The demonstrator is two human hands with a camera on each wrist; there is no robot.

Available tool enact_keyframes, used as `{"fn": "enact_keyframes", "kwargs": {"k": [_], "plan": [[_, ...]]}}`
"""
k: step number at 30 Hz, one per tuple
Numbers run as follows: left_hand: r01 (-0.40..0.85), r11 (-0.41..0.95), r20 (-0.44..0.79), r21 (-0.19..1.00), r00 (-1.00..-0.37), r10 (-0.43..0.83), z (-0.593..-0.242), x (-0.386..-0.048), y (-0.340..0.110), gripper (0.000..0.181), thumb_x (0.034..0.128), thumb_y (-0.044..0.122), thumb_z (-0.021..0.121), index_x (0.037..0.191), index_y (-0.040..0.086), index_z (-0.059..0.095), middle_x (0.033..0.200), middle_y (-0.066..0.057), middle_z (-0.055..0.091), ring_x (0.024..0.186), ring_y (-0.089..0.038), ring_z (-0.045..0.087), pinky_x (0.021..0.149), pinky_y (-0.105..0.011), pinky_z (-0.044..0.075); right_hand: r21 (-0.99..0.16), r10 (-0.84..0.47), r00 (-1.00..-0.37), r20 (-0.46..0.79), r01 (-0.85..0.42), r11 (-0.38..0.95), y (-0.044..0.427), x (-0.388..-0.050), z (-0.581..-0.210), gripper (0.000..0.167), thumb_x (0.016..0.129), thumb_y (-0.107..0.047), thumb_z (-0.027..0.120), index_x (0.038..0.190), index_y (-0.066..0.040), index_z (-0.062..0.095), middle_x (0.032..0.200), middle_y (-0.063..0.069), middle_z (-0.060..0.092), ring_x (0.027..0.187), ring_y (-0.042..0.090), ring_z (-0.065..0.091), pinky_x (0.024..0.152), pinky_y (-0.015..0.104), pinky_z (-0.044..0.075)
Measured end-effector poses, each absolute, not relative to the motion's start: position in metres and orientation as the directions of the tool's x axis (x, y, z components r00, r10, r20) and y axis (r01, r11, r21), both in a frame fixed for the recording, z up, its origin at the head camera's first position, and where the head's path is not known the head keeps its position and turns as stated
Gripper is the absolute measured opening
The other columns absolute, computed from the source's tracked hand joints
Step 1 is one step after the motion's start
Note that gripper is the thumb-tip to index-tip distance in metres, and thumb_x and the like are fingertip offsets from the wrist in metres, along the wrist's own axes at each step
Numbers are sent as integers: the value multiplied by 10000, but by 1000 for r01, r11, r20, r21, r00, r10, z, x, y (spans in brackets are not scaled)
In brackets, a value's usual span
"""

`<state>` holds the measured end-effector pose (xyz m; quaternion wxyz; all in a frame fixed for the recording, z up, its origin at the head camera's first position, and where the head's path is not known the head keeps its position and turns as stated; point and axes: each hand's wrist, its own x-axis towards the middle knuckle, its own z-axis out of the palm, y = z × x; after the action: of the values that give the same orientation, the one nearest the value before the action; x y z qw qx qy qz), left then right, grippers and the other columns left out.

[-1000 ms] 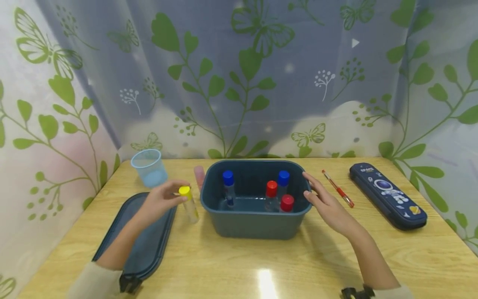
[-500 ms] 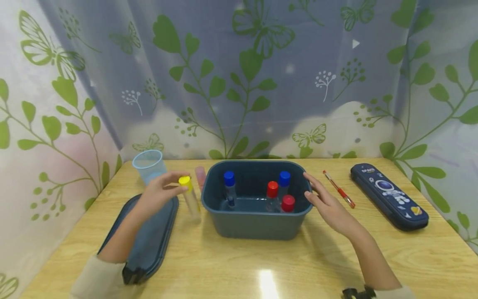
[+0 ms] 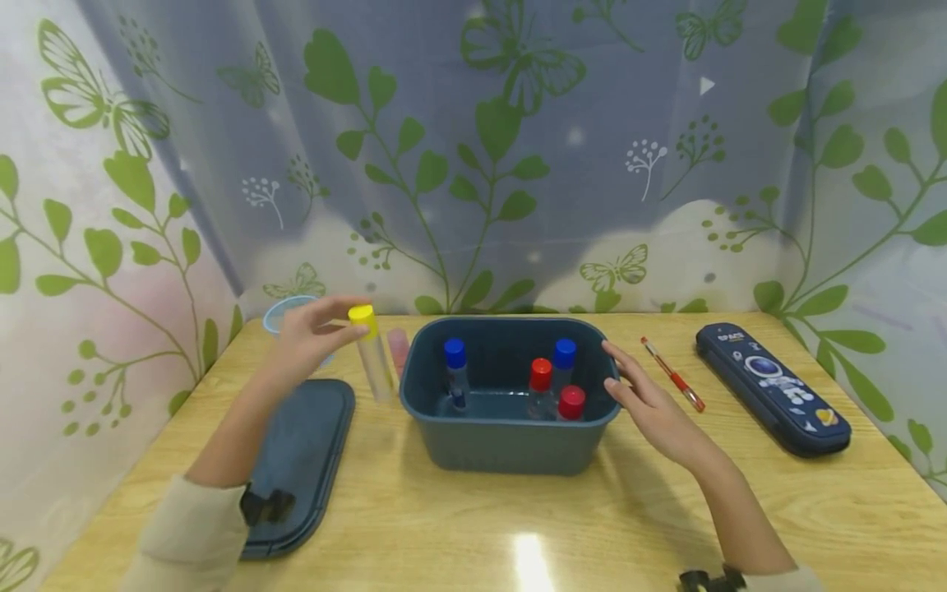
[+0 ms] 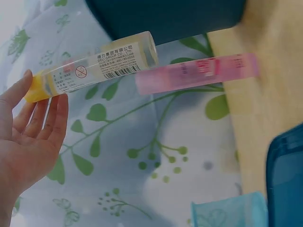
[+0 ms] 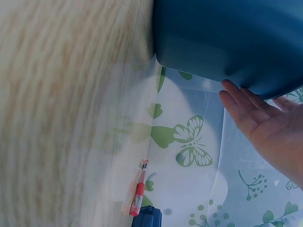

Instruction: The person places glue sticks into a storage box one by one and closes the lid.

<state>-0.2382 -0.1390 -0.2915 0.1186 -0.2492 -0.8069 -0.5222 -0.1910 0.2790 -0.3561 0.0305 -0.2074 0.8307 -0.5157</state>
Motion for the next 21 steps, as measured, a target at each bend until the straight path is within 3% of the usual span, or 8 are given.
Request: {"fn": "enact_keyframes", "kwargs": {"k": [7,21], "plan": [[594,320,519,738,-803,294,-269,-241,-136,336,844,49,665,1173,10,605,1090,-110,610,940,-178,560,776,-282,501,-862,-377,-912,165,-319,394,279,-192,-356,546,1017,-186,353,1478,-60,90,1486,223,39,1293,492,109,946,620,196],[587,321,496,744,-806,325,-239,-248,-116,335,866,126,656,1187,45,603,1131,-63,587,975,-164,540,812,-295,482,-860,-378,-909,174,-328,392,279,-192,-357,542,1016,-179,353,1472,-39,97,1489,214,42,1295,495,91,943,623,194]]}}
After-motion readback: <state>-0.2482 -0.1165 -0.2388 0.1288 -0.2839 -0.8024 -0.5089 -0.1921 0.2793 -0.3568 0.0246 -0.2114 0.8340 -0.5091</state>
